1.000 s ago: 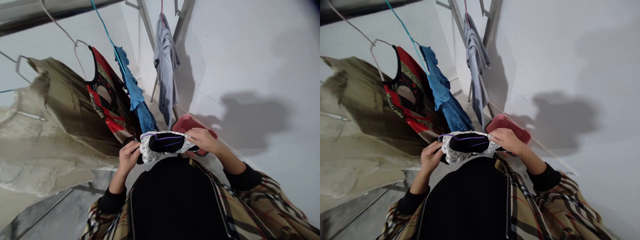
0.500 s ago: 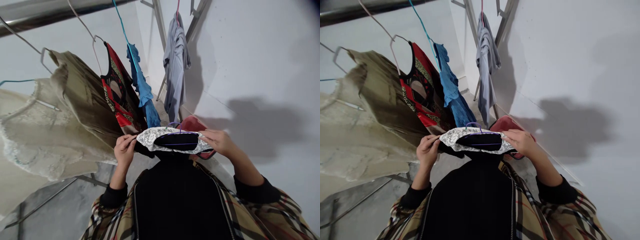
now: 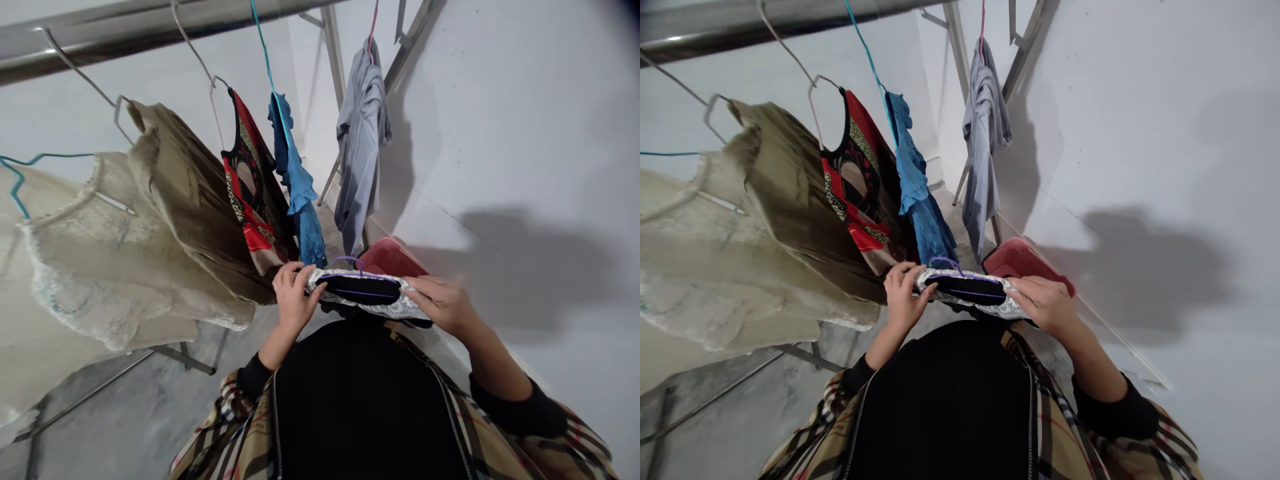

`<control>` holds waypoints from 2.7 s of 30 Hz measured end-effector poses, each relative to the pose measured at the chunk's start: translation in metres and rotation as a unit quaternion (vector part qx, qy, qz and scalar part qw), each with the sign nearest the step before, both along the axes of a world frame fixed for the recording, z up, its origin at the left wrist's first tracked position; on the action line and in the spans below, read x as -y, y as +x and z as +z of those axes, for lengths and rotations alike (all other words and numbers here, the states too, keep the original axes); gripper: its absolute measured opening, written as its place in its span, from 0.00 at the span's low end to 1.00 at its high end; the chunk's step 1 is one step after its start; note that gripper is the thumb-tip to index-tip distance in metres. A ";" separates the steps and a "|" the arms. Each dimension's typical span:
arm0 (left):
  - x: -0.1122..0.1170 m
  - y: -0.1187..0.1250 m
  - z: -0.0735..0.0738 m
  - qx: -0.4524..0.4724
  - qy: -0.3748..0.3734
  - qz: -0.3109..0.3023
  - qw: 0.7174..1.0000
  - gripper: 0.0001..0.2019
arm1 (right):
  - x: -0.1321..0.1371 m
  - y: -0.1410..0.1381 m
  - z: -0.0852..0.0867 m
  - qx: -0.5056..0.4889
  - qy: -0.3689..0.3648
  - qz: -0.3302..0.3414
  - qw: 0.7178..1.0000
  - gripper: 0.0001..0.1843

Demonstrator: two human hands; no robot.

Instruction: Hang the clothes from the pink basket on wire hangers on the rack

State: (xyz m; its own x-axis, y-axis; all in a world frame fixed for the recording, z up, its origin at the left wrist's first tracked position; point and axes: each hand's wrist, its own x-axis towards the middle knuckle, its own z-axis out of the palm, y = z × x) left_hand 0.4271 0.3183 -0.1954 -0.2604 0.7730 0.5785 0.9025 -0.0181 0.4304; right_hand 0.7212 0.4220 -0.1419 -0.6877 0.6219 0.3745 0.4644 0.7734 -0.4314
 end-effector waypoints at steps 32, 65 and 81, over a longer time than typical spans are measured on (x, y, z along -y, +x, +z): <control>-0.019 0.032 0.002 -0.097 0.024 -0.213 0.972 0.20 | 0.000 0.014 0.025 -0.001 -0.251 -0.025 0.968 0.22; -0.014 0.024 -0.026 0.189 -0.018 -0.261 0.946 0.12 | -0.020 0.035 0.027 -0.038 -0.211 -0.140 0.967 0.14; 0.041 0.011 -0.058 0.336 -0.050 -0.093 0.936 0.13 | -0.062 -0.019 0.057 -0.210 -0.115 -0.223 0.945 0.13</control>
State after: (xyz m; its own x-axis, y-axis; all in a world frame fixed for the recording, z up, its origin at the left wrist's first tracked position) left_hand 0.4378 0.2769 -0.2538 -0.3960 0.8822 0.2547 0.4119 -0.0772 0.9079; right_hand 0.7025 0.4837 -0.0850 -0.1593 0.9128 0.3759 0.4730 0.4048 -0.7825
